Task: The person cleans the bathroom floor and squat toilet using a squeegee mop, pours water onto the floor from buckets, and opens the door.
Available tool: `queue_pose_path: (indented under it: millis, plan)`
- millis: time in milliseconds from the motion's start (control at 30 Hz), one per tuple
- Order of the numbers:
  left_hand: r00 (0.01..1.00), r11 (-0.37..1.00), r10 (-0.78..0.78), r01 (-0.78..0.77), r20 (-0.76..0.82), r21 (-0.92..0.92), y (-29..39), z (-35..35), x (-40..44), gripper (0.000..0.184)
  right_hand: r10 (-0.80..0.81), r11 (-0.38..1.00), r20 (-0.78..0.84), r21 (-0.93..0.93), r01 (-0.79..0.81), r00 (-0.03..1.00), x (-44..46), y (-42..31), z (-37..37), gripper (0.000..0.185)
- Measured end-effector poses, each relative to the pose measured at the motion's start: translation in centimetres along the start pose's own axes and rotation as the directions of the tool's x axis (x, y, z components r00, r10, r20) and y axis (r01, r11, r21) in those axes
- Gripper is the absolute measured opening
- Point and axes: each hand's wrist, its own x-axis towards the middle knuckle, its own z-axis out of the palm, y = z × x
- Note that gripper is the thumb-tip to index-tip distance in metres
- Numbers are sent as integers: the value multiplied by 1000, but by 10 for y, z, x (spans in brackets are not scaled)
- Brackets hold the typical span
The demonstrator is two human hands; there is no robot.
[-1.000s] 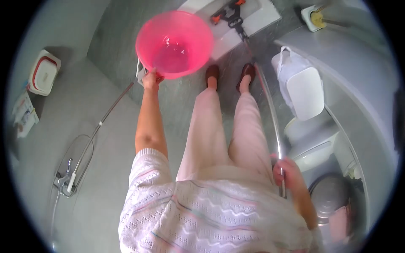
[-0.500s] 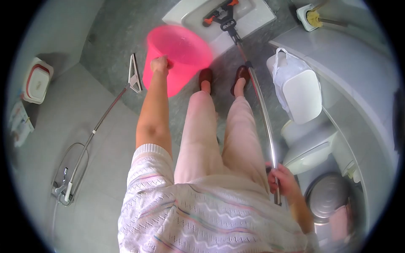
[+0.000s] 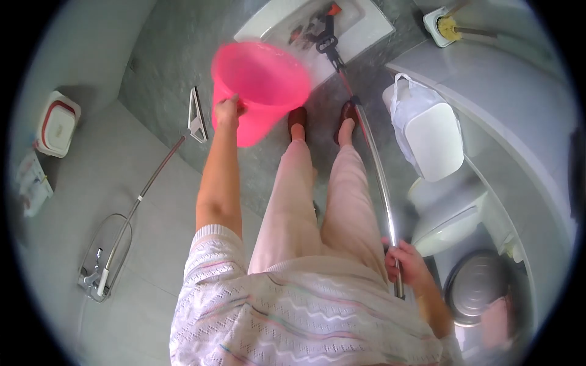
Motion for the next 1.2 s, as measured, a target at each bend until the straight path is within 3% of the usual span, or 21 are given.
queue_pose_path:
  millis: [200, 400, 500, 600, 800, 1000, 1100, 1200]
  plan:
    - [1000, 1000, -15, 15, -19, 7, 4, 35, -1, 11, 5, 1000, 9, 5, -5, 1000, 3, 3, -7, 30]
    - [998, 987, 52, -46, -35, 157, 10, 104, 24, 11, 51, 996, 21, 68, -52, 998, 9, 9, -12, 30]
    - [990, 982, 87, -104, 114, 158, 16, 119, 30, 14, 56, 995, 34, 77, -58, 998, 12, 12, -14, 30]
    - [996, 984, 78, -85, 50, 159, 8, 142, 42, 15, 49, 995, 43, 86, -53, 998, 15, 12, -13, 31]
    - [977, 988, 118, -134, 176, 82, 10, 163, 59, 17, 77, 990, 67, 112, -84, 995, 23, 16, -16, 33]
    - [991, 992, 112, -115, 71, 46, 23, 206, 77, 13, 101, 989, 45, 103, -106, 994, 19, 6, -18, 34]
    - [982, 985, 157, -163, 104, 48, 24, 210, 82, 12, 128, 977, 46, 167, -134, 991, 13, -2, -19, 34]
    - [982, 958, 156, -176, 104, 226, 32, 216, 97, 12, 105, 972, 68, 206, -117, 992, 8, -4, -23, 34]
